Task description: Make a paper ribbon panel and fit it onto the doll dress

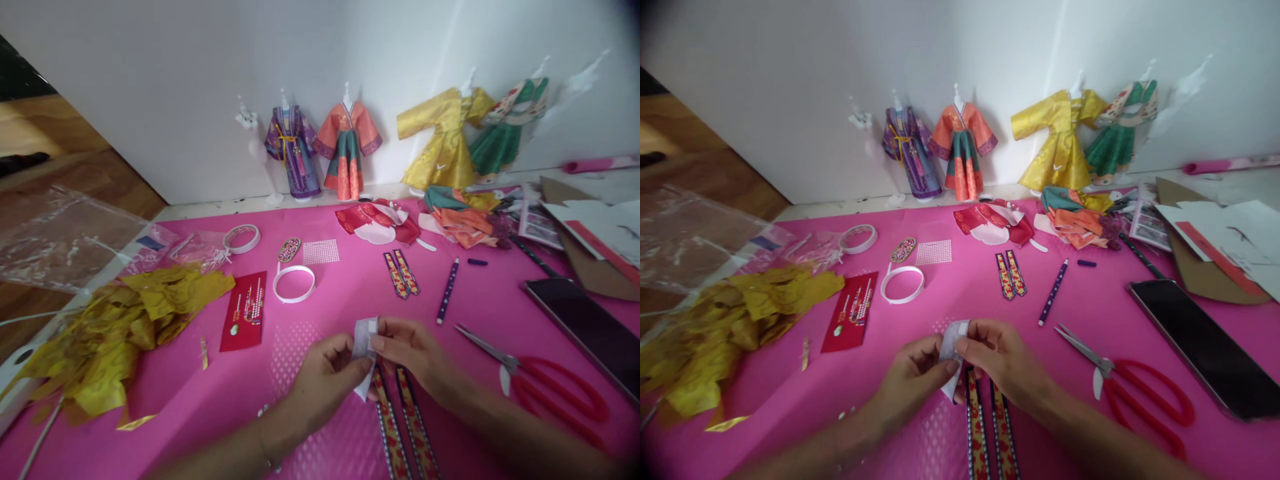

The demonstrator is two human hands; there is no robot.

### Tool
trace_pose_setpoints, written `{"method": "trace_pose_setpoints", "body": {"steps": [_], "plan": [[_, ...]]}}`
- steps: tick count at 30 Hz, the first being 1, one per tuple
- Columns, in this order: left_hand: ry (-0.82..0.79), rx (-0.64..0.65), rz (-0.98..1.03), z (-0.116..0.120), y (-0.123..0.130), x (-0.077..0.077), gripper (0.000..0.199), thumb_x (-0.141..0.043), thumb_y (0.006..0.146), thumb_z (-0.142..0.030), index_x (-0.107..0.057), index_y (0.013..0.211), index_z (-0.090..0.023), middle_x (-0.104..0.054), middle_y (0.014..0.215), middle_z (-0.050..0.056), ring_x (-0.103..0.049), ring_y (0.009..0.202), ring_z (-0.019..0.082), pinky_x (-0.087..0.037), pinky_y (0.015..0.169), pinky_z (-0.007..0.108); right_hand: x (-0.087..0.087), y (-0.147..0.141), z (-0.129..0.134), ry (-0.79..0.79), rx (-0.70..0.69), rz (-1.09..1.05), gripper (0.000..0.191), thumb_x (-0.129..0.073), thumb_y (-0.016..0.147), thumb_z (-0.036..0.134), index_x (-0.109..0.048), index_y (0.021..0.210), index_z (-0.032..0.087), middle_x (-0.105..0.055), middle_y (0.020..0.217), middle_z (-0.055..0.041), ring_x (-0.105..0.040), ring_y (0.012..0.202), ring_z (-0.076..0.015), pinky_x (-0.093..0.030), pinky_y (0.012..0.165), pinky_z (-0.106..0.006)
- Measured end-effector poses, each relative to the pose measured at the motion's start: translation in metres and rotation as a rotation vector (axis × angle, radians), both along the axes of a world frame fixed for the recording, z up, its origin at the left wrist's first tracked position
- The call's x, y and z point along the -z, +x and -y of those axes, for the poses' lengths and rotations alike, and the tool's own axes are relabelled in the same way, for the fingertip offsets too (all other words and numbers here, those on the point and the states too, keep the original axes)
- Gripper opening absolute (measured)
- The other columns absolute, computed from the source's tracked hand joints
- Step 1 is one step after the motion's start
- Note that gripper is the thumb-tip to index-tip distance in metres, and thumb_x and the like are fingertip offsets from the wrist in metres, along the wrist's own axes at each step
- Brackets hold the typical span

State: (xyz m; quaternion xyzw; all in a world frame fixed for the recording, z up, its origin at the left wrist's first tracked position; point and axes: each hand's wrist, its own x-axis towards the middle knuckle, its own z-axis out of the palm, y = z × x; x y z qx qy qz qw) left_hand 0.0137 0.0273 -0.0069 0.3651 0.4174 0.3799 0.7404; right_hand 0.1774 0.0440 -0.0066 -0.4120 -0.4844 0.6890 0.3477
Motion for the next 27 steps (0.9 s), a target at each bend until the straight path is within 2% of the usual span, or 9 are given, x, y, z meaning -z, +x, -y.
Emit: {"method": "trace_pose_setpoints", "body": {"steps": [4, 14, 22, 25, 27], "plan": [[-0.007, 0.014, -0.044, 0.0007, -0.0011, -0.0006, 0.047, -0.086, 0.06, -0.05, -0.056, 0.064, -0.015, -0.068, 0.055, -0.001, -0.065, 0.048, 0.012, -0.054, 0.051, 0.024, 0.0001, 0.0008, -0.0012, -0.025, 0.028, -0.009, 0.025, -0.071, 0.077, 0.039, -0.06, 0.068, 0.018, -0.05, 0.056, 0.0052, -0.044, 0.05, -0.0097, -0.035, 0.051, -0.024], [-0.003, 0.029, -0.048, 0.0015, -0.0007, -0.002, 0.045, -0.086, 0.061, -0.049, -0.057, 0.063, -0.016, -0.068, 0.056, 0.0, -0.064, 0.049, 0.014, -0.056, 0.053, 0.029, 0.0038, 0.0033, -0.0037, -0.016, 0.071, -0.038, 0.029, -0.066, 0.083, 0.042, -0.063, 0.068, 0.018, -0.054, 0.054, 0.004, -0.045, 0.051, -0.0102, -0.032, 0.053, -0.025], [0.004, 0.043, -0.042, 0.0011, -0.0007, -0.0003, 0.043, -0.086, 0.062, -0.047, -0.057, 0.063, -0.015, -0.067, 0.056, -0.001, -0.063, 0.049, 0.013, -0.055, 0.052, 0.027, 0.004, 0.0018, -0.0055, 0.0, 0.09, -0.013, 0.037, -0.062, 0.085, 0.048, -0.059, 0.064, 0.018, -0.05, 0.052, 0.0045, -0.043, 0.049, -0.0101, -0.031, 0.051, -0.025], [0.007, 0.043, -0.029, 0.0009, -0.0006, -0.0002, 0.043, -0.086, 0.062, -0.047, -0.058, 0.065, -0.015, -0.068, 0.058, 0.0, -0.063, 0.049, 0.013, -0.054, 0.052, 0.026, 0.0046, 0.0021, -0.0047, 0.01, 0.071, -0.015, 0.045, -0.054, 0.09, 0.054, -0.057, 0.062, 0.019, -0.051, 0.051, 0.004, -0.045, 0.049, -0.0105, -0.033, 0.052, -0.025], [0.004, 0.039, -0.031, 0.0005, -0.0007, -0.0003, 0.043, -0.086, 0.063, -0.048, -0.058, 0.065, -0.015, -0.068, 0.057, 0.0, -0.063, 0.048, 0.013, -0.053, 0.051, 0.026, 0.0032, 0.0022, -0.0035, 0.024, 0.027, -0.023, 0.043, -0.057, 0.089, 0.054, -0.058, 0.065, 0.018, -0.052, 0.053, 0.0036, -0.047, 0.05, -0.0108, -0.033, 0.052, -0.025]]}}
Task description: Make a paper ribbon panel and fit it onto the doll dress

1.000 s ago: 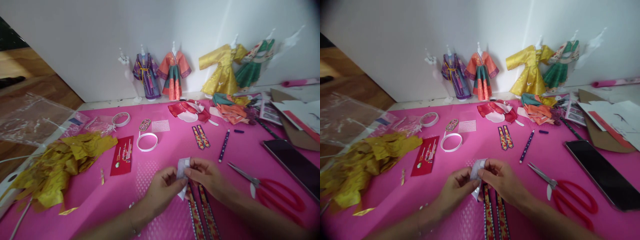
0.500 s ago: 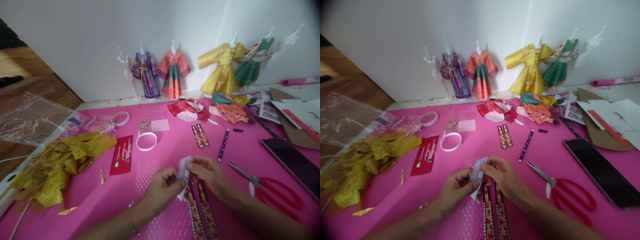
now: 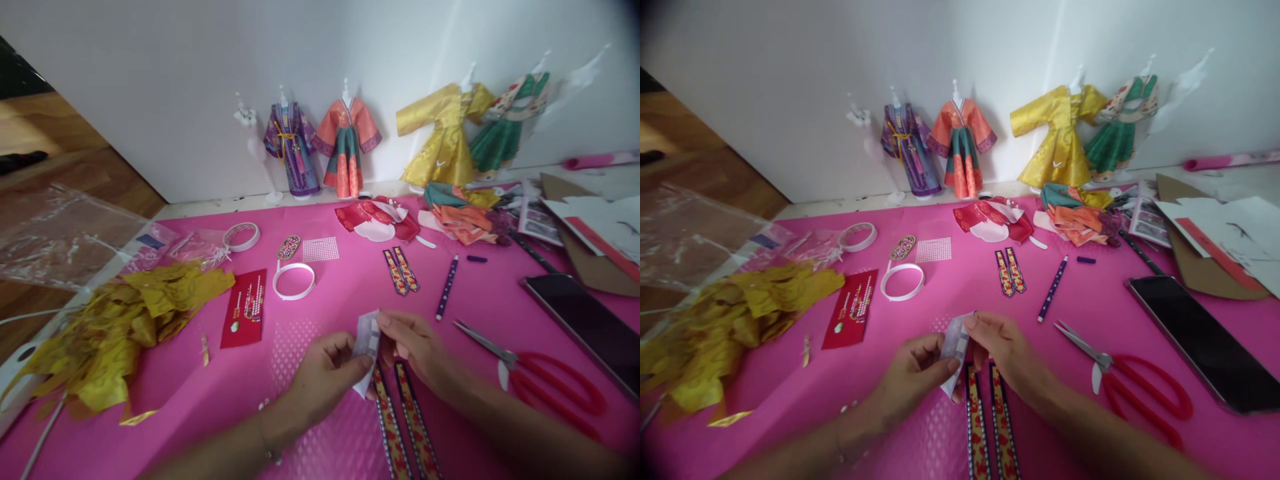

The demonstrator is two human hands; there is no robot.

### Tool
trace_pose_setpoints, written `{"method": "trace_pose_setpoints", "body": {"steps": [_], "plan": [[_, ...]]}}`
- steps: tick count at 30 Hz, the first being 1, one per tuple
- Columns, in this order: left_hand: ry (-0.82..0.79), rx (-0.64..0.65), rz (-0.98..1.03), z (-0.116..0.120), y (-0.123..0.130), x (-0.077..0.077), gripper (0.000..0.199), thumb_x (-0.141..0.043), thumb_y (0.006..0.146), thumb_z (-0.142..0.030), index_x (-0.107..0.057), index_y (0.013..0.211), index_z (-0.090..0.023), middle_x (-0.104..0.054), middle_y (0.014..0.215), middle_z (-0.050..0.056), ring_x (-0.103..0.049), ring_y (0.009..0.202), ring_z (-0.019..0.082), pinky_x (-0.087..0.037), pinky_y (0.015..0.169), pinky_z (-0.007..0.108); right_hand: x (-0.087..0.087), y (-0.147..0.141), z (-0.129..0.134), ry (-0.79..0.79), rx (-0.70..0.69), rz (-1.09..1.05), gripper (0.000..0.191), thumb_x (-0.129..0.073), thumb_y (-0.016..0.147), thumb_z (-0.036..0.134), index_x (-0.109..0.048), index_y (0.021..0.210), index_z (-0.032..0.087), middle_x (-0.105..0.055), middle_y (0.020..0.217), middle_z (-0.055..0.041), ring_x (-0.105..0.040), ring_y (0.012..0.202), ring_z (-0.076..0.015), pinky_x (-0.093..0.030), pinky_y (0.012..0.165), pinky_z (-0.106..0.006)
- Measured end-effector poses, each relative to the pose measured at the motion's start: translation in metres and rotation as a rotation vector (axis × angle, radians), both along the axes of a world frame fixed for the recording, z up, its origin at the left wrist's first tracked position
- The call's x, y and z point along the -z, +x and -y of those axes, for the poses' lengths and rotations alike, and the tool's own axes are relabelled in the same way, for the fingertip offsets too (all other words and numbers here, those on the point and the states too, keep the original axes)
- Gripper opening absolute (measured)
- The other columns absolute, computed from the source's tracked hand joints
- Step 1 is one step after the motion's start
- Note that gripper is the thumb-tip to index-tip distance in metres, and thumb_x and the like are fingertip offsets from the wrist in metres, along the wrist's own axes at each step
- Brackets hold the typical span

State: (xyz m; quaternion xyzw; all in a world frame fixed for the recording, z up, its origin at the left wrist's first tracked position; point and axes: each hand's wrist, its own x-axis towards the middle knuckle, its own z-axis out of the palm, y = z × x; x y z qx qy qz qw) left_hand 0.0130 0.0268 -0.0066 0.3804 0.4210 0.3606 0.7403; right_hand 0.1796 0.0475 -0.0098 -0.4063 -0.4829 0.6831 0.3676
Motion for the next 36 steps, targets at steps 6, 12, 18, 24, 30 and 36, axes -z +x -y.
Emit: {"method": "trace_pose_setpoints", "body": {"steps": [6, 12, 18, 24, 30, 36], "plan": [[0.023, -0.004, -0.013, -0.0011, -0.0018, 0.0005, 0.041, -0.085, 0.065, -0.047, -0.059, 0.066, -0.015, -0.065, 0.056, -0.001, -0.062, 0.048, 0.014, -0.054, 0.053, 0.028, -0.0036, -0.0022, 0.0025, -0.048, 0.005, 0.035, 0.026, -0.074, 0.075, 0.039, -0.061, 0.068, 0.018, -0.05, 0.056, 0.0054, -0.043, 0.051, -0.009, -0.035, 0.051, -0.023], [0.054, -0.002, -0.051, -0.0007, -0.0032, 0.001, 0.035, -0.082, 0.068, -0.044, -0.063, 0.068, -0.015, -0.065, 0.06, 0.0, -0.064, 0.054, 0.016, -0.054, 0.059, 0.031, -0.0032, -0.0011, -0.0005, -0.023, 0.02, 0.064, 0.026, -0.071, 0.078, 0.041, -0.06, 0.07, 0.019, -0.052, 0.058, 0.0044, -0.044, 0.05, -0.0097, -0.036, 0.051, -0.024], [0.035, -0.03, -0.031, -0.0018, -0.0023, -0.0007, 0.034, -0.083, 0.067, -0.042, -0.063, 0.067, -0.015, -0.065, 0.057, -0.001, -0.063, 0.051, 0.014, -0.055, 0.058, 0.03, -0.0107, 0.0004, 0.0007, -0.054, -0.087, 0.01, 0.027, -0.071, 0.078, 0.042, -0.06, 0.072, 0.018, -0.056, 0.062, 0.0021, -0.049, 0.054, -0.0109, -0.037, 0.054, -0.025], [0.027, -0.01, -0.012, -0.0026, -0.004, -0.0023, 0.036, -0.086, 0.064, -0.042, -0.064, 0.068, -0.014, -0.065, 0.06, 0.0, -0.064, 0.053, 0.015, -0.056, 0.06, 0.031, -0.0075, 0.0012, -0.0016, -0.063, -0.062, 0.06, 0.027, -0.078, 0.071, 0.039, -0.062, 0.068, 0.017, -0.052, 0.059, 0.0036, -0.046, 0.054, -0.01, -0.036, 0.053, -0.024], [0.022, -0.014, 0.014, -0.0024, -0.0045, -0.0003, 0.037, -0.085, 0.065, -0.043, -0.062, 0.066, -0.014, -0.066, 0.058, 0.0, -0.063, 0.052, 0.013, -0.055, 0.059, 0.029, -0.0074, 0.0033, -0.0037, -0.08, -0.157, -0.006, 0.031, -0.075, 0.074, 0.045, -0.062, 0.071, 0.017, -0.057, 0.062, 0.0019, -0.05, 0.053, -0.0104, -0.039, 0.053, -0.024], [0.043, 0.0, 0.085, -0.0028, -0.0031, -0.0017, 0.034, -0.086, 0.066, -0.041, -0.065, 0.07, -0.014, -0.068, 0.059, 0.0, -0.064, 0.052, 0.013, -0.057, 0.059, 0.029, -0.0048, 0.0039, -0.0025, -0.079, -0.139, 0.024, 0.025, -0.077, 0.072, 0.038, -0.063, 0.07, 0.017, -0.056, 0.059, 0.0025, -0.051, 0.053, -0.0105, -0.04, 0.053, -0.024]]}}
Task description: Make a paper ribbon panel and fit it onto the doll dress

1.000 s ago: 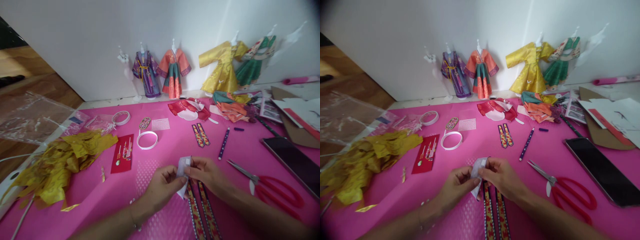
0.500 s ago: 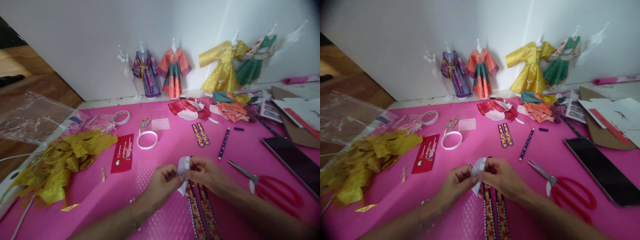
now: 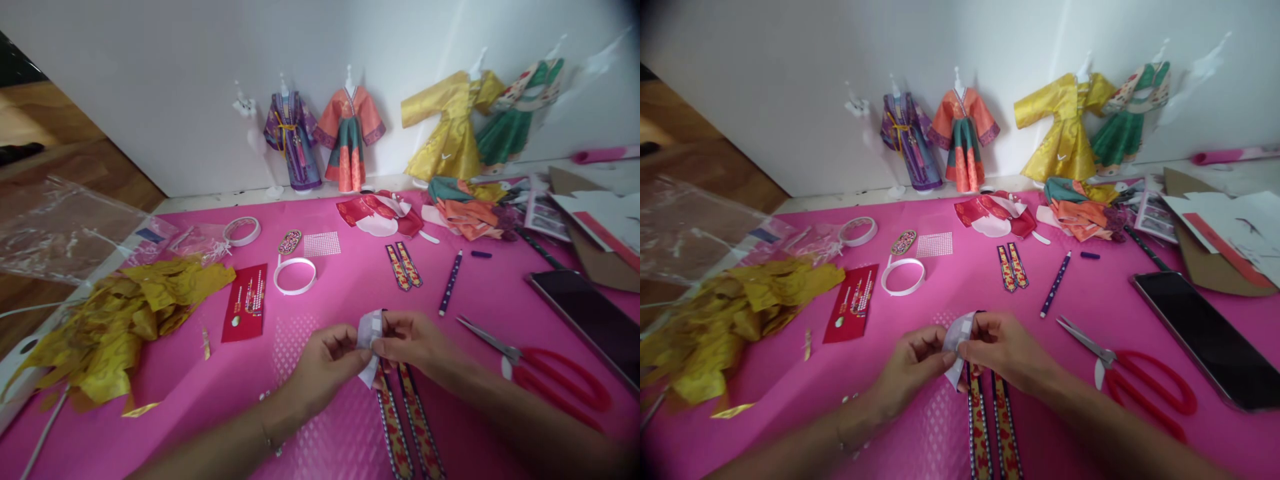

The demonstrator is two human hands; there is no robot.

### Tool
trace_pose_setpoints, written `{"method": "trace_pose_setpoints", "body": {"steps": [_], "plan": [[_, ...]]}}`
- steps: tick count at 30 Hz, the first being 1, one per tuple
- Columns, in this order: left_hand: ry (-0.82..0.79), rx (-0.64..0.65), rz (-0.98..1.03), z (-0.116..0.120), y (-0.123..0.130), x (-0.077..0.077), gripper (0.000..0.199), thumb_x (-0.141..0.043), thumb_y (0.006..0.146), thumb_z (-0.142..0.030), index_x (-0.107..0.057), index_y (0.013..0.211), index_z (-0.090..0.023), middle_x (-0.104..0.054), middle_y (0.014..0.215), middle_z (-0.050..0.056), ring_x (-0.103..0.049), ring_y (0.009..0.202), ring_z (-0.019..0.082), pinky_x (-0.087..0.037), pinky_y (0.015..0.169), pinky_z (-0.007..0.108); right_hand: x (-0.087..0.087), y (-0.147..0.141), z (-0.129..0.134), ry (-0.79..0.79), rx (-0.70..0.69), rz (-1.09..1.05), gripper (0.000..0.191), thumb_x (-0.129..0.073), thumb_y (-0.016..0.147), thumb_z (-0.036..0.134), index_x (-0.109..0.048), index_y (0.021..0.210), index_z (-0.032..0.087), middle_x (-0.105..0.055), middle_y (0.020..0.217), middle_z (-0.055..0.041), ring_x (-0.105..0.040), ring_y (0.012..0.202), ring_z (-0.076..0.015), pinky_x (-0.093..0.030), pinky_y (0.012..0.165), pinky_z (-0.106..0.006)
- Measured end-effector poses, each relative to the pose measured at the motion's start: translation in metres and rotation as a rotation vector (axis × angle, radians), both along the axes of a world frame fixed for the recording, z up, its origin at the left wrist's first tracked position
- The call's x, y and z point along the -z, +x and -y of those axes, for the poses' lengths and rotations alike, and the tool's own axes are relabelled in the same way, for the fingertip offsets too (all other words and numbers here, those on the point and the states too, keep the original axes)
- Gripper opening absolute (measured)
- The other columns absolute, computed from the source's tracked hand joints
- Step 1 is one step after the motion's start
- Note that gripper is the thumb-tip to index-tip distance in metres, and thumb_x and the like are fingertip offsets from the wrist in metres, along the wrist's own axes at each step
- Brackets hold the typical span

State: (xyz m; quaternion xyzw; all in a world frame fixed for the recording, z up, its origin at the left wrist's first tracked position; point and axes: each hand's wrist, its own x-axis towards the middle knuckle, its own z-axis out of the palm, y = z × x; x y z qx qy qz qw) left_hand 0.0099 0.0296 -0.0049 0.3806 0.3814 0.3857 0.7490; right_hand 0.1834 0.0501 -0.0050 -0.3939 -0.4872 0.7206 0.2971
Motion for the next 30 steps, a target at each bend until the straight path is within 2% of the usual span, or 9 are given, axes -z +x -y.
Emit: {"method": "trace_pose_setpoints", "body": {"steps": [11, 20, 30], "plan": [[0.027, 0.008, 0.059, 0.0, 0.0009, -0.0011, 0.028, -0.083, 0.072, -0.036, -0.067, 0.072, -0.014, -0.071, 0.06, 0.0, -0.067, 0.051, 0.013, -0.056, 0.052, 0.024, -0.0002, 0.0013, 0.0011, -0.036, -0.005, -0.006, 0.016, -0.073, 0.071, 0.03, -0.064, 0.07, 0.017, -0.058, 0.059, 0.0027, -0.052, 0.051, -0.0093, -0.041, 0.053, -0.023], [0.011, -0.001, 0.063, 0.0015, 0.0007, -0.0003, 0.029, -0.085, 0.07, -0.036, -0.067, 0.071, -0.013, -0.07, 0.059, 0.0, -0.067, 0.053, 0.012, -0.058, 0.056, 0.025, -0.0034, 0.0012, -0.0014, -0.074, -0.019, 0.002, 0.03, -0.083, 0.064, 0.037, -0.064, 0.069, 0.015, -0.06, 0.058, 0.001, -0.052, 0.05, -0.0094, -0.041, 0.051, -0.023], [0.0, -0.016, 0.028, 0.0023, -0.0003, 0.0025, 0.033, -0.087, 0.067, -0.039, -0.067, 0.071, -0.013, -0.068, 0.059, -0.002, -0.067, 0.052, 0.012, -0.059, 0.057, 0.026, -0.0019, 0.0012, 0.0006, -0.074, -0.02, -0.01, 0.028, -0.082, 0.066, 0.036, -0.064, 0.07, 0.015, -0.06, 0.059, 0.0017, -0.053, 0.05, -0.0091, -0.042, 0.052, -0.022]]}}
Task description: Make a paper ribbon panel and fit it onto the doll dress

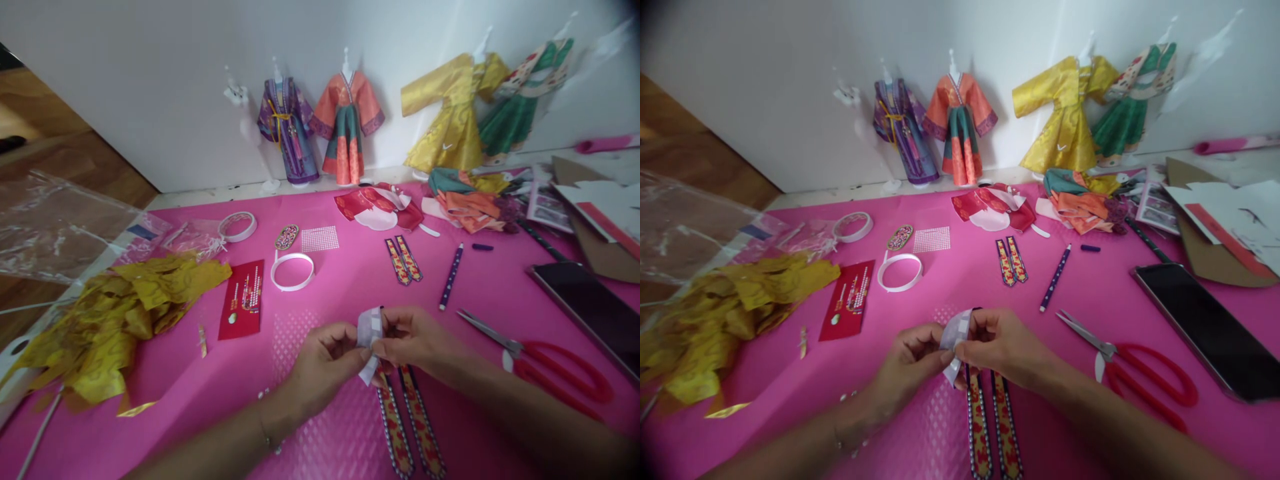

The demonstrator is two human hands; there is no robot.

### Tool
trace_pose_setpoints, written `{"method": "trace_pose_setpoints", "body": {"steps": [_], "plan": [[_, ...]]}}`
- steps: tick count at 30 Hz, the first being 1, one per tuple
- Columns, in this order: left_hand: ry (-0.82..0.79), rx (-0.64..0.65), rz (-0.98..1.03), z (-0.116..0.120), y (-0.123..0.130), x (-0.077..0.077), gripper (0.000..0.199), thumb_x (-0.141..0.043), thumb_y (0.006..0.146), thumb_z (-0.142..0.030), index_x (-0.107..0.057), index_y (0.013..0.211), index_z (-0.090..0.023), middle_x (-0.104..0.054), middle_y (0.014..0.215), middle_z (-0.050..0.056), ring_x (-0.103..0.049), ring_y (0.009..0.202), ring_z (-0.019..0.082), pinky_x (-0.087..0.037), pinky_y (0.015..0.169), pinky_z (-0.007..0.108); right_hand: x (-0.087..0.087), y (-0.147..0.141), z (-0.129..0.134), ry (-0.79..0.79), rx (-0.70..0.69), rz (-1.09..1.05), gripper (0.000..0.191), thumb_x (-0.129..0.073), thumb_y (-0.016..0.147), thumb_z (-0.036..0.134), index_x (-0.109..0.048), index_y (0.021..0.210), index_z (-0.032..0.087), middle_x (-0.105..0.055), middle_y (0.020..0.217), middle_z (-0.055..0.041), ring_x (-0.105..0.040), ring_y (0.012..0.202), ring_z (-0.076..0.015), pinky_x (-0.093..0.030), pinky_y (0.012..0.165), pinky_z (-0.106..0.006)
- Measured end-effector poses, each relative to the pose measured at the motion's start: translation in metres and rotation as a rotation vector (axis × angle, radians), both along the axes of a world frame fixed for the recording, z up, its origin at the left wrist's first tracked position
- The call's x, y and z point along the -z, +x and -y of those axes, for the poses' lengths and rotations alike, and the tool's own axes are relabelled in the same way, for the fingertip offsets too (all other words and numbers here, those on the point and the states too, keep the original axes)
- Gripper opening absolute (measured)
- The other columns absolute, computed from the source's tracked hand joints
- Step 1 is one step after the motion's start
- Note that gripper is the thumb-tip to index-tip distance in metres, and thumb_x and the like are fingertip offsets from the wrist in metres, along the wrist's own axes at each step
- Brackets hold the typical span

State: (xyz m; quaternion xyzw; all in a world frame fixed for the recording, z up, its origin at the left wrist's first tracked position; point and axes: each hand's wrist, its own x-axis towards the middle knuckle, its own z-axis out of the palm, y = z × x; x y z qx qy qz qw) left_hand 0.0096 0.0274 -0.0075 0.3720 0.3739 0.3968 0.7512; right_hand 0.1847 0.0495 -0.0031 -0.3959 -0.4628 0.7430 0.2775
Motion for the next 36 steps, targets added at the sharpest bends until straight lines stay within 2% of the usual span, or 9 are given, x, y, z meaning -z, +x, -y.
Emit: {"method": "trace_pose_setpoints", "body": {"steps": [11, 20, 29, 36], "plan": [[0.035, 0.032, 0.06, -0.0003, 0.0011, -0.0025, 0.029, -0.085, 0.071, -0.035, -0.066, 0.072, -0.014, -0.071, 0.059, 0.0, -0.066, 0.049, 0.013, -0.055, 0.051, 0.024, -0.0011, -0.0013, -0.0004, -0.023, -0.033, -0.013, 0.026, -0.081, 0.067, 0.035, -0.062, 0.071, 0.017, -0.062, 0.06, 0.0021, -0.058, 0.051, -0.0106, -0.047, 0.054, -0.024], [0.014, 0.016, 0.032, 0.0005, 0.0006, -0.0009, 0.031, -0.086, 0.069, -0.037, -0.067, 0.07, -0.013, -0.07, 0.058, 0.0, -0.066, 0.05, 0.011, -0.056, 0.055, 0.023, -0.0002, -0.001, -0.0004, -0.028, -0.021, -0.016, 0.023, -0.082, 0.066, 0.03, -0.064, 0.069, 0.016, -0.065, 0.059, 0.0006, -0.059, 0.052, -0.0108, -0.048, 0.054, -0.023], [0.027, 0.048, 0.113, -0.0012, 0.001, -0.0042, 0.023, -0.084, 0.073, -0.03, -0.069, 0.073, -0.013, -0.073, 0.061, 0.001, -0.069, 0.055, 0.011, -0.057, 0.057, 0.021, 0.0016, 0.0004, -0.0007, -0.05, -0.037, -0.032, 0.023, -0.082, 0.067, 0.032, -0.066, 0.071, 0.015, -0.067, 0.06, -0.0002, -0.061, 0.052, -0.0113, -0.049, 0.055, -0.023], [0.041, 0.048, 0.101, 0.0, 0.0, -0.0017, 0.021, -0.082, 0.075, -0.029, -0.069, 0.074, -0.013, -0.073, 0.062, 0.001, -0.068, 0.053, 0.012, -0.058, 0.057, 0.023, -0.0002, -0.001, 0.0003, -0.035, -0.028, -0.044, 0.021, -0.08, 0.067, 0.03, -0.064, 0.068, 0.017, -0.066, 0.058, 0.0015, -0.059, 0.05, -0.0105, -0.049, 0.054, -0.022]]}}
